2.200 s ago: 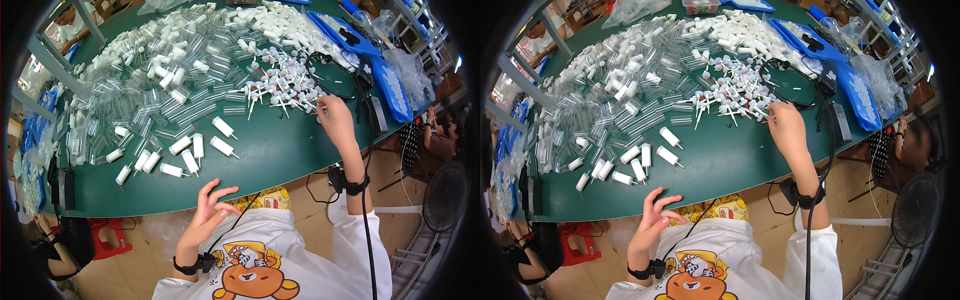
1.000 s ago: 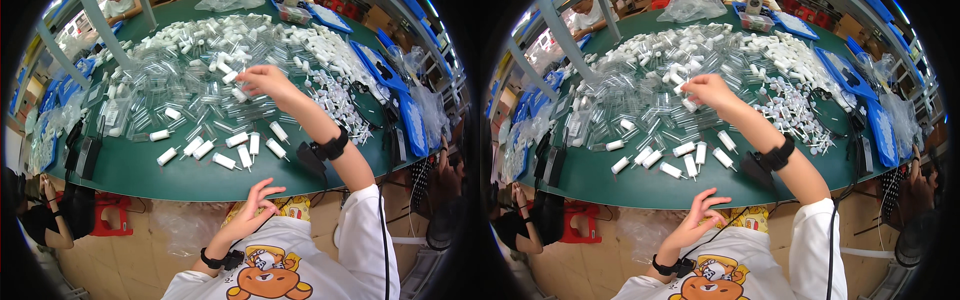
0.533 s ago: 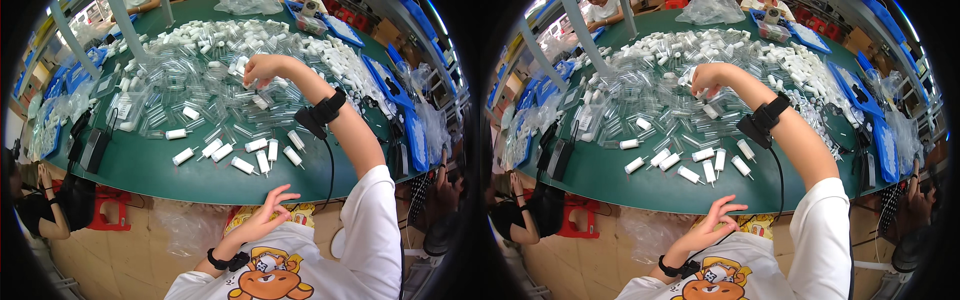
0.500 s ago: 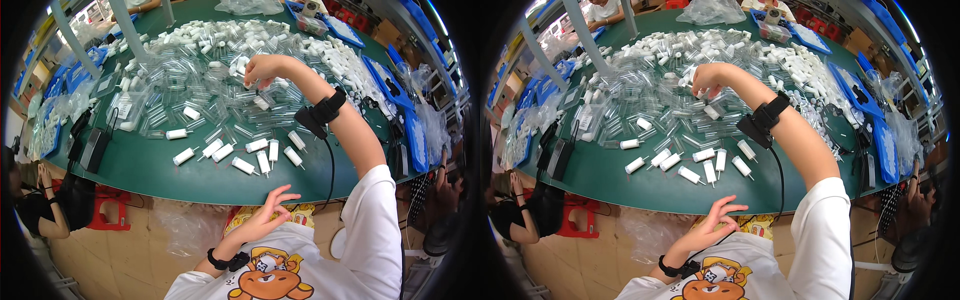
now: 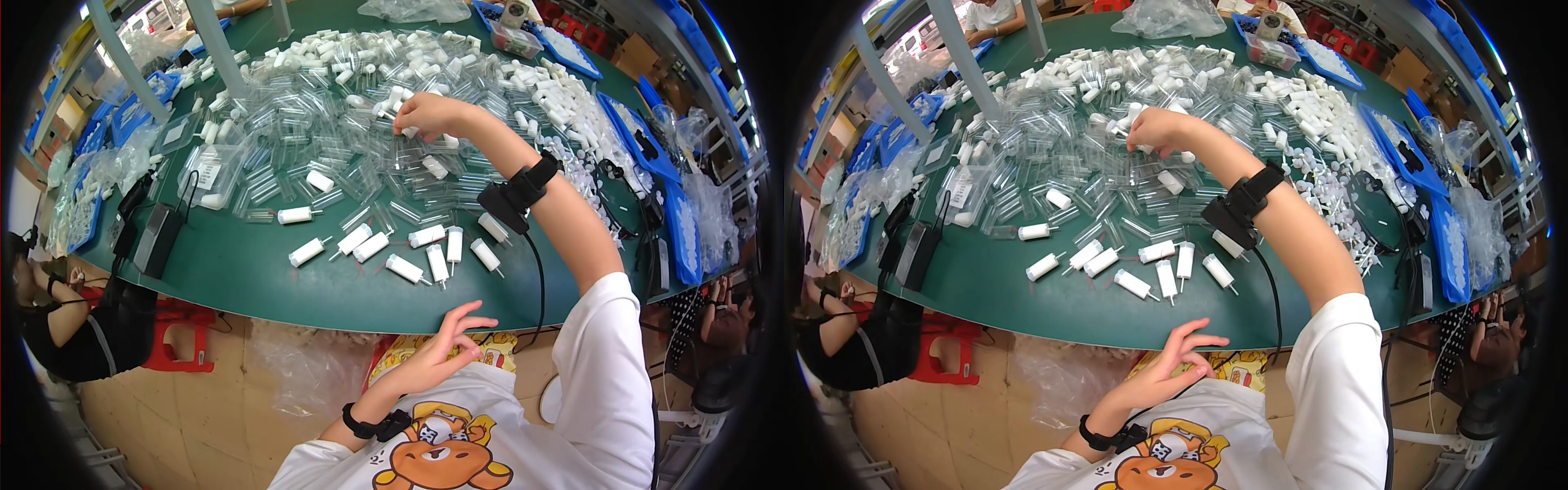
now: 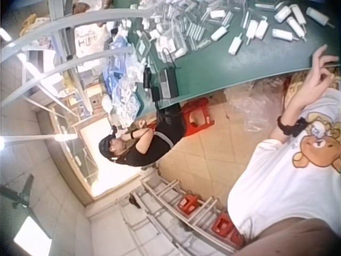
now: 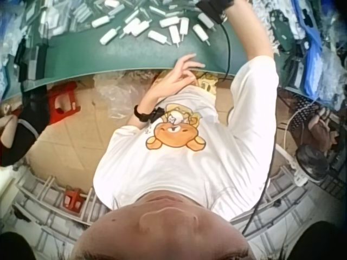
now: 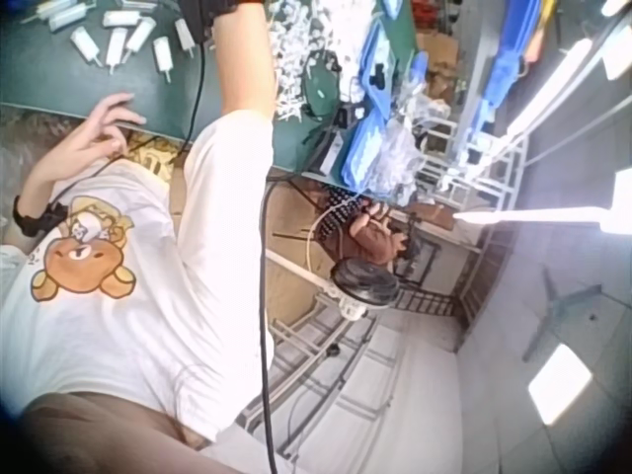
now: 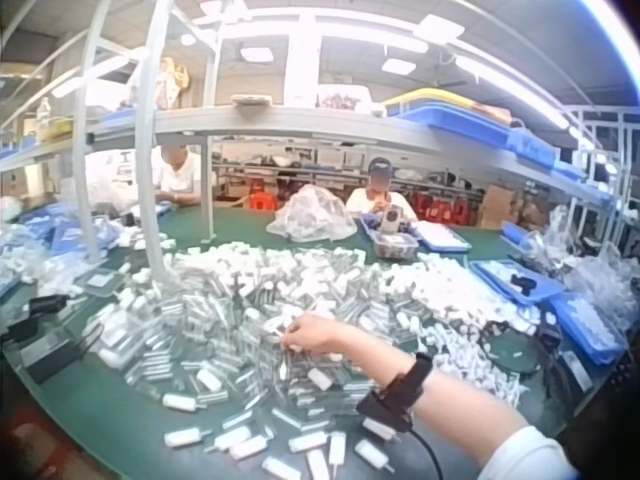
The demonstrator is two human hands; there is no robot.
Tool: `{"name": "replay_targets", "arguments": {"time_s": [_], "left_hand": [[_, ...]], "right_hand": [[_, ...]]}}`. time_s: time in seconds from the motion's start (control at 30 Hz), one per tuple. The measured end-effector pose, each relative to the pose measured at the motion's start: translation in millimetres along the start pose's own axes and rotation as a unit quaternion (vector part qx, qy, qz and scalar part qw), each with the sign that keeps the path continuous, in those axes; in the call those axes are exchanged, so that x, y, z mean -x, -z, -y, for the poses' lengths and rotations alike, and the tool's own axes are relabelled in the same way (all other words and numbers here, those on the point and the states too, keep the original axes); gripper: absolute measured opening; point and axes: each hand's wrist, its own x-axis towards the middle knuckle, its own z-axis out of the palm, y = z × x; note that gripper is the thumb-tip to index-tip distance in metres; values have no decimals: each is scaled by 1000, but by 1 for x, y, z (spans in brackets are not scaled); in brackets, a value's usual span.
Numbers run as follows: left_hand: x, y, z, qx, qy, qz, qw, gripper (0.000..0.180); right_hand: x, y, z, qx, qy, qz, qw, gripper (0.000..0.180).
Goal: The person assembles components by hand by inserting a white cylinder into a clear tube, fitting a white cap with wires onto it, and placing the unit on the table. They then pour more white cylinders from a bag onto the table and repeat the assembly process.
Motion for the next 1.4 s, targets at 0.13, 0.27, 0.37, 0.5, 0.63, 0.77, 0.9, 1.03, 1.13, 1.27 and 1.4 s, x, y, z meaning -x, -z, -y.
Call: {"name": "replay_targets", "arguments": {"time_s": [0.13, 0.27, 0.37, 0.5, 0.63, 0.77, 0.9, 1.03, 1.13, 1.27, 1.4], "left_hand": [[-2, -2, 4, -15, -14, 1, 1000, 56], [-1, -2, 5, -13, -10, -8, 1000, 56], [0, -6, 4, -22, -12, -15, 1000, 56], [4, -10, -1, 58, -14, -56, 997, 57], [11, 4, -15, 166, 4, -69, 984, 53], [11, 3, -28, 117, -64, -122, 984, 53], [3, -13, -46, 63, -29, -125, 990, 52], [4, -23, -38, 24, -15, -132, 991, 39], [6, -30, -35, 80, 11, -179, 981, 36], [2, -41, -30, 39, -16, -243, 969, 36], [-3, -50, -22, -31, -59, -252, 966, 35]], "right_hand": [[-7, 3, -17, -40, 62, -36, 997, 20], [13, 10, -11, -58, 63, -42, 995, 24], [41, 16, -8, -69, 121, -85, 987, 24], [108, -4, -14, 19, 290, -176, 941, 28], [195, -54, -15, -140, 315, -133, 929, 26], [254, -96, -36, -242, 362, -78, 897, 15], [282, -131, -65, -331, 317, -75, 886, 13], [297, -153, -81, -451, 237, -67, 858, 14], [298, -171, -96, -515, 227, -115, 818, 15], [307, -185, -101, -432, 196, -213, 854, 15], [319, -198, -89, -450, 164, -198, 855, 17]]}}
